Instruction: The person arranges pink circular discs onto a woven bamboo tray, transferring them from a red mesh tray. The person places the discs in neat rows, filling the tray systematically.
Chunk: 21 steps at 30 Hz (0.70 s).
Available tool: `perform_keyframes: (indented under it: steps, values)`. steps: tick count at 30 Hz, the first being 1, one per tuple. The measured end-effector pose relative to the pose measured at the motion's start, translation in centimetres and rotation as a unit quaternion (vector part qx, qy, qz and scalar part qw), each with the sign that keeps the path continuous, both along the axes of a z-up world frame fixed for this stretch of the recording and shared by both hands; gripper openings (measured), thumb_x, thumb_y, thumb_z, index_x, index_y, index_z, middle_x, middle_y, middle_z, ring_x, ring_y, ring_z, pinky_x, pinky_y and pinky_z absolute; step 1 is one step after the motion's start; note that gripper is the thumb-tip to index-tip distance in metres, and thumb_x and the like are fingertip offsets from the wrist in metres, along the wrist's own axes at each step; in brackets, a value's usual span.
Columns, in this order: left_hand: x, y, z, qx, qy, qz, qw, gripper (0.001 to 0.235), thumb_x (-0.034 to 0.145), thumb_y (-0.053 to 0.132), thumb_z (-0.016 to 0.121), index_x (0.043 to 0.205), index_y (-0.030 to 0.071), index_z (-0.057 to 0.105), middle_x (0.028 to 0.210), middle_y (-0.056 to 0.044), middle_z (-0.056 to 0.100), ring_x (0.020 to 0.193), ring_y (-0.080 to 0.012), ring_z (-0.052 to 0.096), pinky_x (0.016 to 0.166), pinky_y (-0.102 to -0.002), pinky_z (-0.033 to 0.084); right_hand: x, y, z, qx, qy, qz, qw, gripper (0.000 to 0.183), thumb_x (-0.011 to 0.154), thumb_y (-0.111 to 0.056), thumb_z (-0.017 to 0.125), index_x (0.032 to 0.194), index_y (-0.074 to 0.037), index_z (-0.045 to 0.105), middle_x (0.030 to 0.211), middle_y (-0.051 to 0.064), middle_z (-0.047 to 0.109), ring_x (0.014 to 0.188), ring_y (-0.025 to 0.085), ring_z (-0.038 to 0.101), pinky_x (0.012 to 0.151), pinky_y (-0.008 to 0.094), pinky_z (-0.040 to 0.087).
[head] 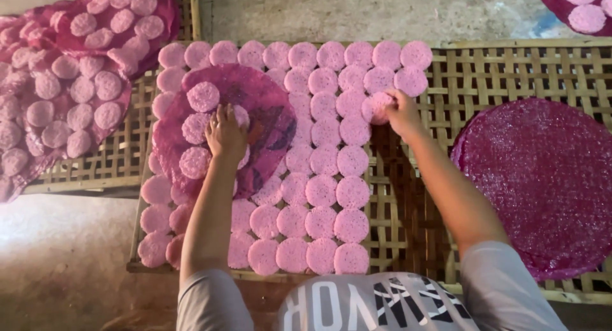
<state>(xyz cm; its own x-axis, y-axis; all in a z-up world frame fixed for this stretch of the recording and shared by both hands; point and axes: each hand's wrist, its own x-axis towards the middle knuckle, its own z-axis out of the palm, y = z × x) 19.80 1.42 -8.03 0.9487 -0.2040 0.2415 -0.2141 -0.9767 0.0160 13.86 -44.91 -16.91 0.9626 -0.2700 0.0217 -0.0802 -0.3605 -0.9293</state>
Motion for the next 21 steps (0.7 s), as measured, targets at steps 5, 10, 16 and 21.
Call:
perform_keyframes:
  steps: [5, 10, 16, 21]
  values:
    - [0.8, 2.3, -1.4, -0.023, 0.106, 0.087, 0.99, 0.053, 0.093, 0.027, 0.067, 0.141, 0.008, 0.054, 0.138, -0.017, 0.058, 0.131, -0.0375, 0.053, 0.107, -0.052, 0.043, -0.9, 2.4, 2.6, -0.217, -0.135, -0.007, 0.967, 0.035, 0.09, -0.002, 0.073, 0.124, -0.002, 0.063, 0.111, 0.023, 0.068, 0.104, 0.043, 0.065, 0.089, 0.048, 0.052]
    - [1.7, 1.3, 2.7, -0.117, 0.124, 0.111, 0.979, 0.035, 0.089, 0.035, 0.075, 0.117, 0.014, 0.069, 0.107, -0.012, 0.073, 0.098, -0.0312, 0.068, 0.089, -0.048, 0.053, -1.9, 3.3, 5.9, -0.354, -0.208, -0.023, 0.911, 0.05, 0.081, 0.001, 0.07, 0.13, -0.003, 0.058, 0.114, 0.023, 0.063, 0.104, 0.046, 0.061, 0.088, 0.052, 0.051]
    - [-4.5, -9.5, 7.2, -0.35, 0.302, 0.022, 0.886, 0.042, 0.088, 0.021, 0.073, 0.129, 0.015, 0.063, 0.103, -0.004, 0.073, 0.077, -0.0167, 0.072, 0.062, -0.026, 0.061, -4.5, 10.7, 3.9, 0.378, 0.109, 0.128, 0.91, 0.03, 0.096, -0.031, 0.067, 0.116, -0.01, 0.068, 0.097, 0.003, 0.064, 0.086, 0.013, 0.059, 0.073, 0.028, 0.049]
    - [-9.8, -14.1, 7.8, -0.257, 0.24, -0.19, 0.917, 0.048, 0.088, 0.036, 0.079, 0.127, 0.012, 0.066, 0.123, -0.011, 0.069, 0.101, -0.0243, 0.067, 0.083, -0.04, 0.056, -5.8, 9.1, 0.1, 0.525, 0.03, 0.165, 0.835, 0.038, 0.106, -0.042, 0.064, 0.105, -0.004, 0.067, 0.098, 0.003, 0.065, 0.087, 0.015, 0.059, 0.083, 0.029, 0.052]
